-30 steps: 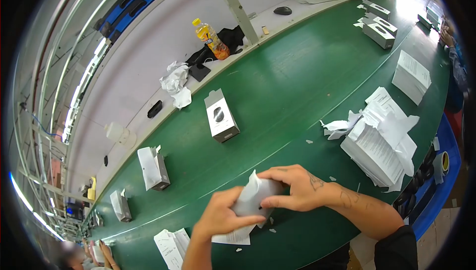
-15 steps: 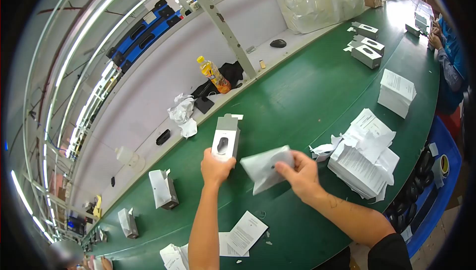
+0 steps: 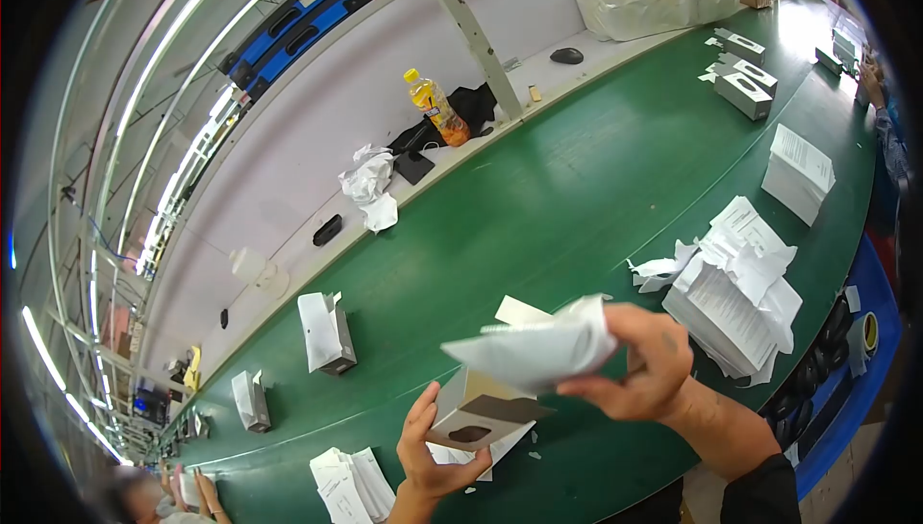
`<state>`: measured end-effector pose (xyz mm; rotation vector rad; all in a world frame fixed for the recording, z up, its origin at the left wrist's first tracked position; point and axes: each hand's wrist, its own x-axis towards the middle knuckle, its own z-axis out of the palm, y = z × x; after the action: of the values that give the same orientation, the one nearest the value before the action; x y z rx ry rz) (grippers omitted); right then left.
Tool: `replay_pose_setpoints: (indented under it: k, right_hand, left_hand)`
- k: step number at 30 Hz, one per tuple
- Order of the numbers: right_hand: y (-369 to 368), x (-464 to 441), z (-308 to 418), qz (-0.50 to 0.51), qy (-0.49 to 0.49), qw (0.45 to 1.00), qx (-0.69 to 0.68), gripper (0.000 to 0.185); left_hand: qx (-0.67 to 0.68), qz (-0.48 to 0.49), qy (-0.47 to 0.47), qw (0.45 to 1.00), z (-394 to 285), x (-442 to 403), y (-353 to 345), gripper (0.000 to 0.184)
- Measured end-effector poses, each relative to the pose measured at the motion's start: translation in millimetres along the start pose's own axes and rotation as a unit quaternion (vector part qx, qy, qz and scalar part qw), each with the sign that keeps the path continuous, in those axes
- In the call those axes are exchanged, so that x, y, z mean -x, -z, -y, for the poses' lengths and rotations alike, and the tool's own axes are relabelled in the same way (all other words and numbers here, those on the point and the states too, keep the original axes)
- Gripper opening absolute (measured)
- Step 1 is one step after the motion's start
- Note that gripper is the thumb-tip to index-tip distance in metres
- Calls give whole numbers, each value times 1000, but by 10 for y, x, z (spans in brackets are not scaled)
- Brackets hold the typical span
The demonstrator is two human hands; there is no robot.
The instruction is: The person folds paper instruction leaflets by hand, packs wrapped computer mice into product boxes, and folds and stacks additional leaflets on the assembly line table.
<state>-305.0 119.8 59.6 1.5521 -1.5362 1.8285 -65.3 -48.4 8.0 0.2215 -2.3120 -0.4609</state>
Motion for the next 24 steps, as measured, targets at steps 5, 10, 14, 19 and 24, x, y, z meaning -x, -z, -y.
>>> replay_pose_setpoints:
  k: [5,10,14,19,24]
  right_hand:
    - [-74,-6,33,51,-17,995,-82,57]
    - [-39,-55,-37,99,-276,935,-200,58]
    - [15,-126,-67,184,-144,970,-64,53]
    - [-204,104,-26,139,-309,917,-211,53]
    - [-169,117,-208,226,-275,890,-283,46]
  left_hand:
    - [-22,-31,-13,999,-15,-17,-62,82]
    - [-77,-51,-43,995,-38,5,-81,85]
    - [-99,-47,-49,993,-98,5,-154,87]
    - [-67,-3,-40,997,-191,-82,-198,86]
    - [-75,-5,-31,997,-153,-190,-190,83]
